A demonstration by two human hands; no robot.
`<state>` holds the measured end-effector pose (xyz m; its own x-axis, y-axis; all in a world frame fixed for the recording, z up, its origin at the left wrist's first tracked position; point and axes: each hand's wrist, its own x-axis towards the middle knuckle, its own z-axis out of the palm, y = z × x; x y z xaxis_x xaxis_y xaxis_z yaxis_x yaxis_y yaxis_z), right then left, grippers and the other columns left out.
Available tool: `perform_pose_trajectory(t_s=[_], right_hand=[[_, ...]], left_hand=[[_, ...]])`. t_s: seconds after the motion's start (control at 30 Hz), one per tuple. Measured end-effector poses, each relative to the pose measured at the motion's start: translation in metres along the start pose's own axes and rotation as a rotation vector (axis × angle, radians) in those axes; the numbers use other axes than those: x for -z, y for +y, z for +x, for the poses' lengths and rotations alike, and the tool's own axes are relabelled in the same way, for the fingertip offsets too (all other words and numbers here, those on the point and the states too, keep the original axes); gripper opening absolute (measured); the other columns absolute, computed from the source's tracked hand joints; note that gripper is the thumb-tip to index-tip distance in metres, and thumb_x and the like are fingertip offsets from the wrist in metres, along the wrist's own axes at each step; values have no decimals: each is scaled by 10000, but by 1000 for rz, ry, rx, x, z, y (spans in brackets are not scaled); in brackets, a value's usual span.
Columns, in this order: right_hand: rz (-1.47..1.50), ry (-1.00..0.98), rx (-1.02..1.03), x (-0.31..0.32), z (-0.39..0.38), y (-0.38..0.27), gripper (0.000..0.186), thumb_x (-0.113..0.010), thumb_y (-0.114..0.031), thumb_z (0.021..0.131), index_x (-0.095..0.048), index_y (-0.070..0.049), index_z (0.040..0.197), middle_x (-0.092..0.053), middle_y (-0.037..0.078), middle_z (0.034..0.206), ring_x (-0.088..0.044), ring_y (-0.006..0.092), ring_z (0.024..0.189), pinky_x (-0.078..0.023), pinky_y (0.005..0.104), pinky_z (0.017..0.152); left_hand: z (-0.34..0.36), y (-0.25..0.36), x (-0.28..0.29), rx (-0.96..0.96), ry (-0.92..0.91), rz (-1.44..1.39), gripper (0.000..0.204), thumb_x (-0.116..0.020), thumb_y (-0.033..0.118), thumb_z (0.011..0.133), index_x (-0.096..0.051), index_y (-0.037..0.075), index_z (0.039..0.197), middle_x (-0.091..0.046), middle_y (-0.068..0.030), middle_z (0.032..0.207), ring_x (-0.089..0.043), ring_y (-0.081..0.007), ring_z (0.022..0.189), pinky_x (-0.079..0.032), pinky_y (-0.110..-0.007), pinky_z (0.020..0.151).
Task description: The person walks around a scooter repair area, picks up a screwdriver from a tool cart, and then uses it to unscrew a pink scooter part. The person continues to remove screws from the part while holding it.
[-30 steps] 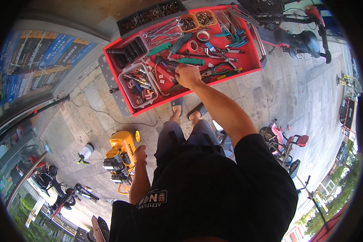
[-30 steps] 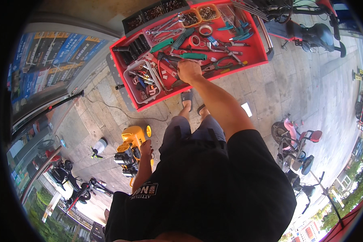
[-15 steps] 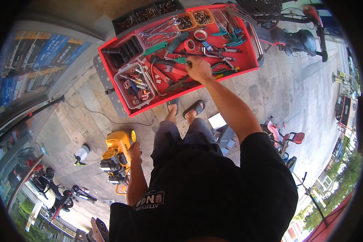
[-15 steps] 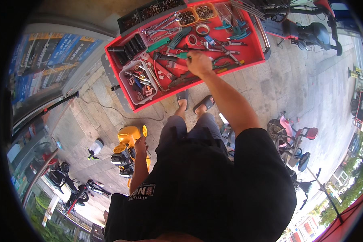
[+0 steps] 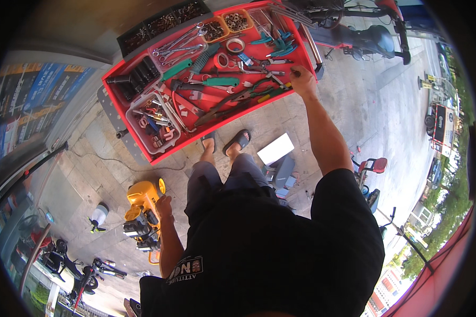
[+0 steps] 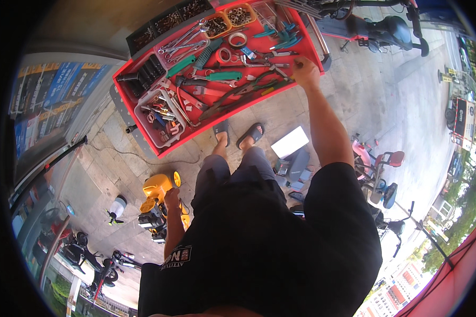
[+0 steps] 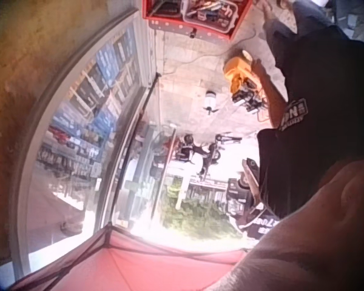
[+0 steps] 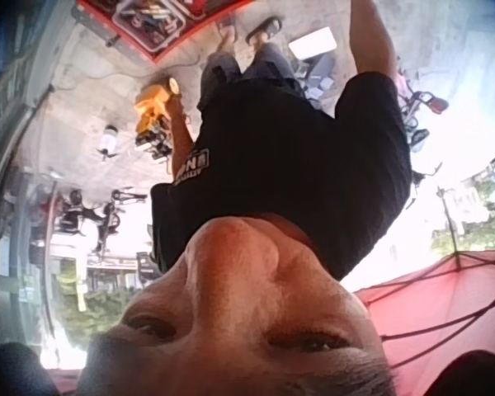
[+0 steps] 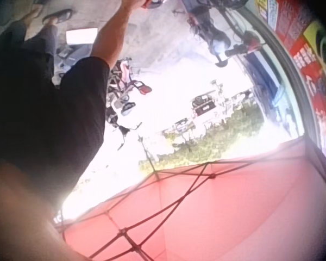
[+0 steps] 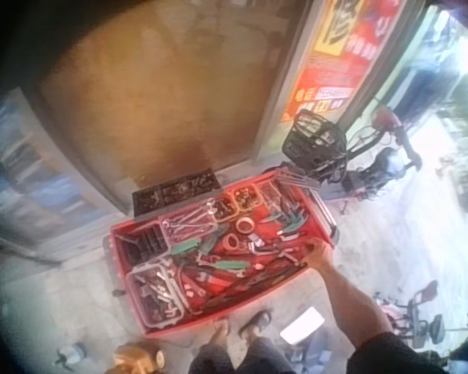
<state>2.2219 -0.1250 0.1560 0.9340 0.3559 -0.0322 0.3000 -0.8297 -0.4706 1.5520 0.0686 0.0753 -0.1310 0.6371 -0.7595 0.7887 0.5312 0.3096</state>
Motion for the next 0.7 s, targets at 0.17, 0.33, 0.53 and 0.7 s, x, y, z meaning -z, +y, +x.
perform_pose_trajectory(t_s=[0.17, 0.33, 0.53, 0.7], right_hand=[[9, -24, 20, 1, 3, 3, 226, -676, -206, 833, -732, -104, 1027, -736, 130, 930, -717, 281, 902, -556, 374, 802], [19, -81, 86, -22, 5, -22, 236, -680, -195, 826, -731, -94, 1033, -734, 135, 911, -722, 282, 878, -560, 371, 795], [35, -192, 187, -48, 8, -62, 228, -694, -194, 831, -719, -95, 1035, -728, 132, 887, -718, 286, 838, -556, 383, 749], [106, -308, 298, -70, -1, -107, 215, -713, -151, 819, -712, -82, 1023, -723, 133, 909, -710, 289, 835, -553, 386, 753]], left_hand=[[-13, 22, -4, 110, -27, -101, 465, -672, 277, 819, -675, 11, 1200, -674, -75, 912, -562, -182, 672, -453, -348, 613], [-29, 46, 0, 111, -32, -139, 353, -655, 283, 828, -727, 60, 1092, -593, -19, 759, -449, -117, 567, -361, -304, 500], [-30, 38, 0, 115, -66, -128, 313, -641, 292, 829, -743, 68, 1023, -601, -17, 767, -475, -131, 603, -384, -329, 545], [-33, 22, -10, 129, 19, -36, 432, -683, 339, 797, -730, 76, 1137, -714, -138, 1084, -647, -271, 1017, -485, -392, 890]])
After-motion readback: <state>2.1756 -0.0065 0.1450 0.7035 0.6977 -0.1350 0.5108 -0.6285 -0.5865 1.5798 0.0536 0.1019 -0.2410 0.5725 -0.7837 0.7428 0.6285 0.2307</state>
